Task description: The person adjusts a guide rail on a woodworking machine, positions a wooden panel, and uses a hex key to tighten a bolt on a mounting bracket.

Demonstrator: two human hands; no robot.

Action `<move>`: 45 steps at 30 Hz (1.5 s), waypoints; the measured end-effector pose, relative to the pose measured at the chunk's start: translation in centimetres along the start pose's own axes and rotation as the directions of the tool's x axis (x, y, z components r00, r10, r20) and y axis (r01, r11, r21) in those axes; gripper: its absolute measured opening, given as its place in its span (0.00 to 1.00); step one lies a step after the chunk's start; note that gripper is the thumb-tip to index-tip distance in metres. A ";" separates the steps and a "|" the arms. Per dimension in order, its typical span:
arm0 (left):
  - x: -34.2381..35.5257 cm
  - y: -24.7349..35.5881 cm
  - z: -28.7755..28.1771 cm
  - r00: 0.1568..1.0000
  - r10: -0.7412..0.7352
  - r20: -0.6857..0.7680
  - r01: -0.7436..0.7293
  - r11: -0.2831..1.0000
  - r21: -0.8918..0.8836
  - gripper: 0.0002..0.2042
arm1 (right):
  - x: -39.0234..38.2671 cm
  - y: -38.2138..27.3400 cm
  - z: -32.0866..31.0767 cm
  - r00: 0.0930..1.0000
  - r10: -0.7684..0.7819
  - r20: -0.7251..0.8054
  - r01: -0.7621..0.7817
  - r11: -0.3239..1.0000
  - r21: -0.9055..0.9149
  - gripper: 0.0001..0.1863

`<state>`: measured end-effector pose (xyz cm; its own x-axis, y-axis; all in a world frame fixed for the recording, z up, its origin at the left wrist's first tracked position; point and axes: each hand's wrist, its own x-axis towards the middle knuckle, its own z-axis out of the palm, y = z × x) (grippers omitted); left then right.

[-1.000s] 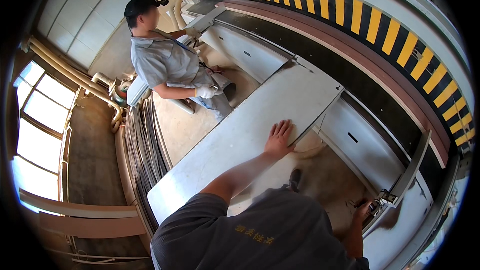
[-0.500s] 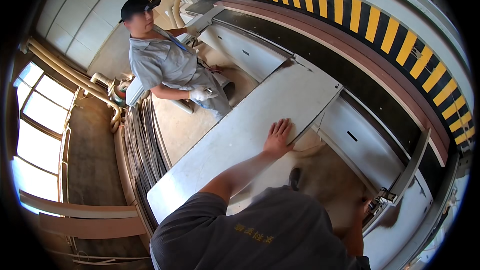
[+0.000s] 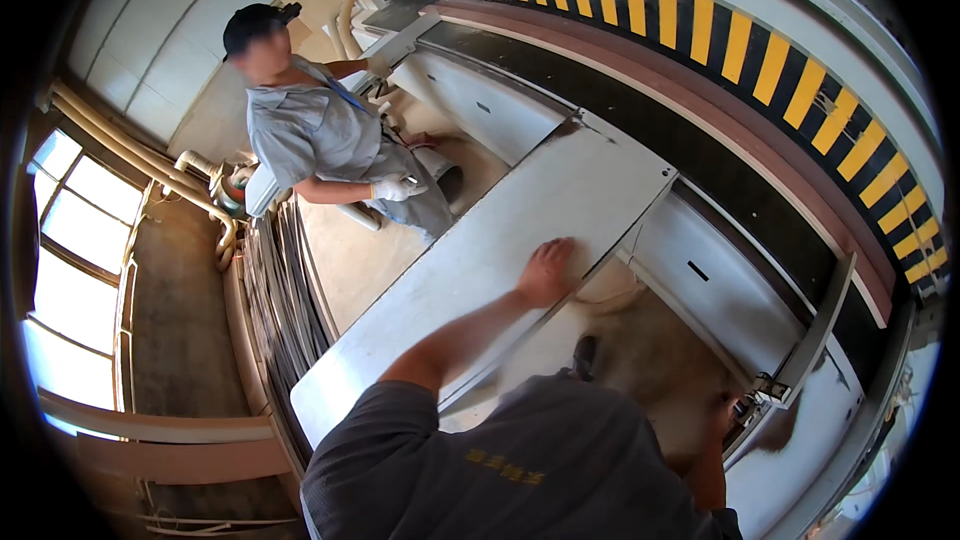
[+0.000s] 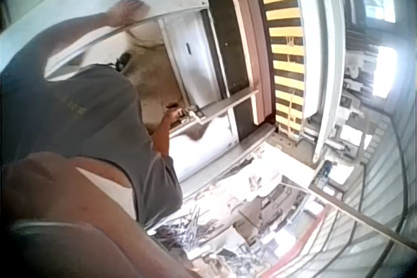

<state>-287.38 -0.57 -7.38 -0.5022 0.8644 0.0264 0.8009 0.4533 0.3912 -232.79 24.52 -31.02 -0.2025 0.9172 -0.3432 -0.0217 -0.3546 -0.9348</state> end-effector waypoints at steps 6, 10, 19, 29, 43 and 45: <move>11.5 -10.4 -17.9 0.783 -0.556 -0.278 0.502 0.830 -0.244 0.54 | -0.6 -1.0 -0.4 0.999 -0.026 -0.040 0.024 0.999 -0.044 0.42; 12.9 -16.2 -28.3 0.619 -0.639 -0.456 0.380 0.752 -0.538 0.49 | 0.0 -0.3 -0.8 0.999 -0.036 0.040 0.037 0.999 -0.023 0.38; 10.0 -18.8 -18.0 0.849 -0.428 -0.310 0.433 0.900 -0.057 0.53 | 1.0 2.1 0.6 0.996 0.003 0.087 -0.007 0.999 0.044 0.39; 7.0 -8.5 -7.7 0.949 -0.300 0.097 0.304 0.952 -0.034 0.53 | 0.3 1.6 -0.8 0.999 0.022 0.050 -0.026 0.997 0.075 0.39; 5.4 -1.5 -3.1 0.964 -0.145 0.222 0.085 0.962 0.260 0.25 | 0.1 0.7 -0.2 0.999 0.013 0.046 -0.017 0.995 0.100 0.35; 5.6 -1.1 -3.2 0.964 -0.137 0.228 0.075 0.962 0.262 0.25 | 0.4 0.8 -0.7 0.999 0.006 0.052 -0.010 0.997 0.078 0.35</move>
<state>-292.15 3.05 -4.69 -0.5193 0.8208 -0.2378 0.8186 0.5577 0.1374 -232.23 24.73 -31.99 -0.2536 0.9042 -0.3437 -0.0963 -0.3771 -0.9211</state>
